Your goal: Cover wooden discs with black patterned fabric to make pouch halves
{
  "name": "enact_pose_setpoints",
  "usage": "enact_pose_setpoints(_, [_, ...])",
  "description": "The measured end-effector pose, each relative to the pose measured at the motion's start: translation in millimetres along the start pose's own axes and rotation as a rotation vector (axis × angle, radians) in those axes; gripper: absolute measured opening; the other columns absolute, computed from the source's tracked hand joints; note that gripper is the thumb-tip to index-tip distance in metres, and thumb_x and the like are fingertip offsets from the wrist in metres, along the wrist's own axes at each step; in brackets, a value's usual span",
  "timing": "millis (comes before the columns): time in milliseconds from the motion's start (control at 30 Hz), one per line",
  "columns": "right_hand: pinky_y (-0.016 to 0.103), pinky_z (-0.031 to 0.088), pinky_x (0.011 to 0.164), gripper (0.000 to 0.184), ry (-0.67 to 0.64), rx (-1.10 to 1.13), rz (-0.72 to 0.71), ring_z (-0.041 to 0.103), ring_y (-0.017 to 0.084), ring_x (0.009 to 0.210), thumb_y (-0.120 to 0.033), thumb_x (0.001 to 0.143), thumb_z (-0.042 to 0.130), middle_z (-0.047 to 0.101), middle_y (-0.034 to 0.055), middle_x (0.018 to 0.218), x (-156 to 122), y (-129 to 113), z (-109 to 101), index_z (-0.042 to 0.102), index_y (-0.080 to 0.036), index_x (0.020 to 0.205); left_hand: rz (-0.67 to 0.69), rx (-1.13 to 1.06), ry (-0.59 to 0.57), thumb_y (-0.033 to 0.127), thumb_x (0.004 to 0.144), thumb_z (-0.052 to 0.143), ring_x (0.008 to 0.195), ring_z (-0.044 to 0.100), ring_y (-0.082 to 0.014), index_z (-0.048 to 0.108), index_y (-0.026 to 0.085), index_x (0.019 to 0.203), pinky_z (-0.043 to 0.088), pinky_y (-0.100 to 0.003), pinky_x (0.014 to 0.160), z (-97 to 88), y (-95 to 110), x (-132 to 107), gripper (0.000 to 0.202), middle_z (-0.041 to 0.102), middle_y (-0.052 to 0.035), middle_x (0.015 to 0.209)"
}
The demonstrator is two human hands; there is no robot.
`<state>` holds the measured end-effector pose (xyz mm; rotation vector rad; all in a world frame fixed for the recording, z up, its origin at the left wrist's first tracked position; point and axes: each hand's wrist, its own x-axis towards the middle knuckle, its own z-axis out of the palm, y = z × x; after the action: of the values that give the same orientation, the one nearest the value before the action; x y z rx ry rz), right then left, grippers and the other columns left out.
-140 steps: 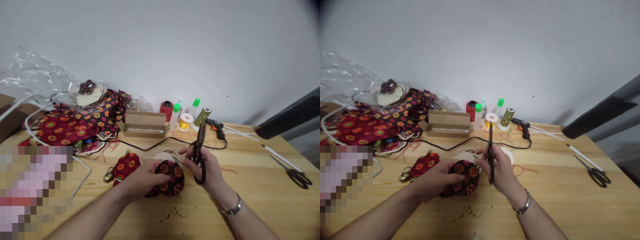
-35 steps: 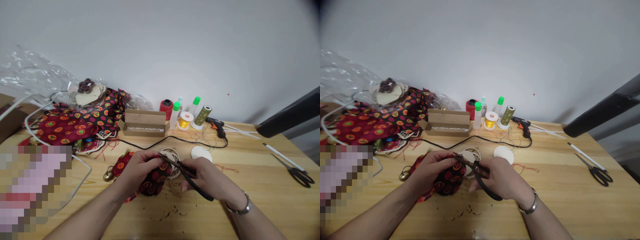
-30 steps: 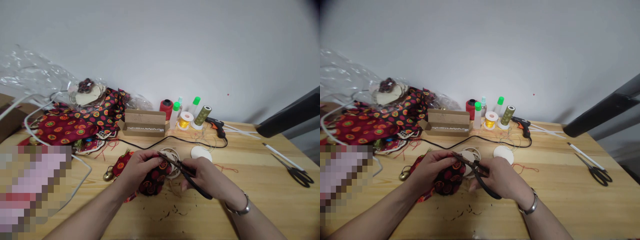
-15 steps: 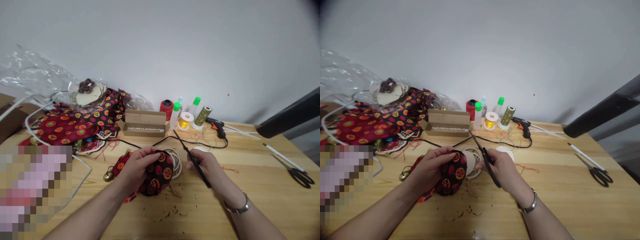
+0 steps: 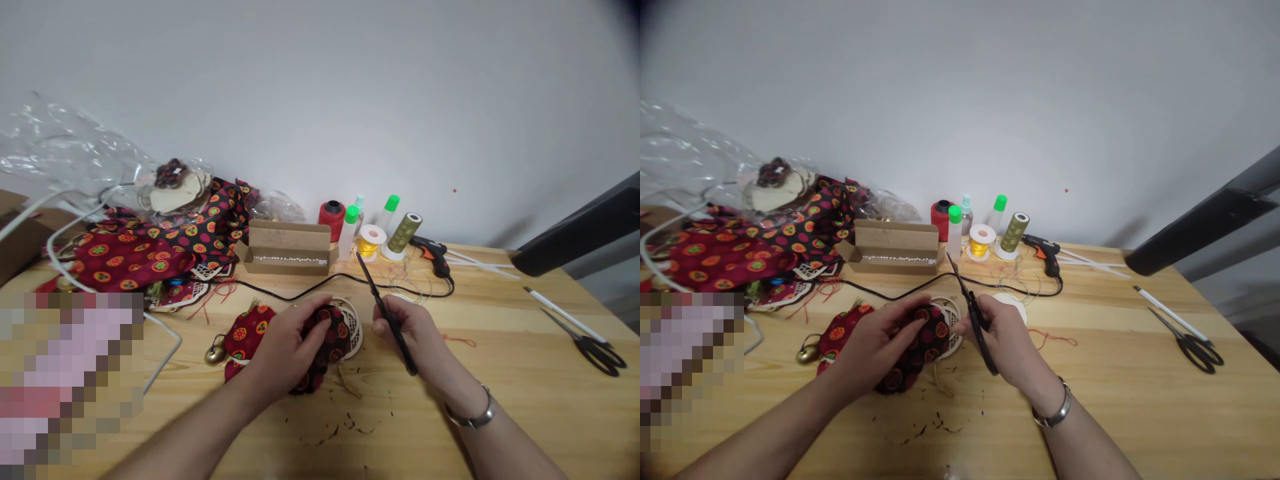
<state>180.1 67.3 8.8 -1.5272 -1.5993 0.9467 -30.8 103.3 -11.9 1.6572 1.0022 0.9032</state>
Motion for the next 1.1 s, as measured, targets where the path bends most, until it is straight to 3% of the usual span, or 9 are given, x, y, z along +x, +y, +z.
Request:
enact_pose_setpoints(67, [0.021, 0.028, 0.048, 0.032, -0.011, -0.005, -0.002, 0.035, 0.01, 0.054, -0.046, 0.076, 0.063, 0.042, -0.0051, 0.058, 0.5, -0.3, 1.0, 0.048, -0.019, 0.065, 0.213, 0.231, 0.026, 0.02, 0.083, 0.058, 0.114, 0.058, -0.0208, 0.063, 0.02, 0.115, 0.044, -0.037, 0.1, 0.4, -3.1, -2.7, 0.032, 0.062, -0.0098, 0.126])
enact_pose_setpoints(133, [0.021, 0.028, 0.048, 0.033, -0.027, -0.018, -0.008, 0.034, 0.01, 0.054, -0.045, 0.076, 0.064, 0.042, -0.0053, 0.058, 0.7, -1.2, 2.9, 0.048, -0.019, 0.065, 0.357, 0.308, 0.002, 0.02, 0.084, 0.058, 0.114, 0.058, -0.0195, 0.065, 0.018, 0.111, 0.046, -0.033, 0.098, 0.4, -3.9, -4.1, 0.028, 0.062, -0.0114, 0.124])
enact_pose_setpoints(333, [0.022, 0.029, 0.05, 0.033, -0.05, -0.167, -0.005, 0.037, 0.011, 0.056, -0.046, 0.075, 0.065, 0.047, -0.0043, 0.059, -3.4, -2.8, 15.7, 0.048, -0.02, 0.066, 0.594, 0.253, -0.048, 0.032, 0.077, 0.07, 0.105, 0.06, -0.0204, 0.065, 0.019, 0.102, 0.048, -0.035, 0.092, 1.4, 3.9, -2.6, 0.029, 0.071, -0.0073, 0.1])
enact_pose_setpoints(400, [0.022, 0.028, 0.05, 0.032, -0.06, -0.215, -0.01, 0.036, 0.011, 0.055, -0.046, 0.076, 0.064, 0.047, -0.0044, 0.059, -5.1, -1.8, 20.2, 0.047, -0.02, 0.067, 0.645, 0.278, -0.031, 0.03, 0.078, 0.069, 0.099, 0.06, -0.0199, 0.065, 0.021, 0.096, 0.046, -0.036, 0.091, 1.5, 7.3, -2.7, 0.02, 0.073, -0.0038, 0.089])
enact_pose_setpoints(500, [0.022, 0.026, 0.05, 0.029, -0.069, -0.267, -0.036, 0.036, 0.011, 0.054, -0.043, 0.078, 0.061, 0.047, -0.0048, 0.058, -6.5, -0.8, 23.7, 0.046, -0.02, 0.068, 0.667, 0.322, -0.022, 0.022, 0.083, 0.064, 0.091, 0.059, -0.0174, 0.066, 0.022, 0.09, 0.045, -0.033, 0.087, 0.7, 10.6, -4.3, 0.007, 0.071, -0.0001, 0.078])
enact_pose_setpoints(667, [0.022, 0.023, 0.049, 0.026, -0.039, -0.413, -0.035, 0.037, 0.012, 0.052, -0.037, 0.079, 0.06, 0.048, -0.0043, 0.055, -6.8, -5.6, 22.5, 0.045, -0.021, 0.066, 0.658, 0.413, -0.044, 0.022, 0.085, 0.06, 0.083, 0.055, -0.0173, 0.067, 0.022, 0.085, 0.044, -0.031, 0.079, -1.4, 8.6, -6.6, 0.008, 0.066, 0.0008, 0.067])
enact_pose_setpoints(800, [0.025, 0.022, 0.05, 0.022, 0.07, -0.649, -0.108, 0.043, 0.014, 0.052, -0.037, 0.078, 0.061, 0.055, -0.001, 0.056, -5.3, -7.0, 19.3, 0.05, -0.02, 0.068, 0.646, 0.434, -0.076, 0.017, 0.087, 0.054, 0.08, 0.055, -0.0166, 0.064, 0.021, 0.081, 0.045, -0.03, 0.08, -3.3, 8.1, -6.1, 0.013, 0.064, 0.0007, 0.068])
enact_pose_setpoints(967, [0.03, 0.027, 0.061, 0.019, 0.2, -0.856, -0.324, 0.053, 0.017, 0.057, -0.036, 0.08, 0.06, 0.065, 0.0031, 0.065, -4.6, -1.4, 13.8, 0.059, -0.017, 0.08, 0.567, 0.351, 0.144, 0.008, 0.085, 0.054, 0.078, 0.056, -0.0142, 0.063, 0.02, 0.08, 0.046, -0.028, 0.08, -8.9, 10.6, -3.8, 0.016, 0.063, 0.0007, 0.071])
enact_pose_setpoints(1100, [0.033, 0.025, 0.065, 0.024, 0.243, -0.938, -0.408, 0.053, 0.019, 0.064, -0.04, 0.079, 0.063, 0.065, 0.005, 0.071, -5.4, -0.7, 12.6, 0.062, -0.016, 0.085, 0.493, 0.283, 0.329, 0.009, 0.082, 0.059, 0.078, 0.057, -0.0128, 0.068, 0.024, 0.087, 0.048, -0.025, 0.073, -11.4, 6.6, -2.5, 0.018, 0.062, 0.0008, 0.079])
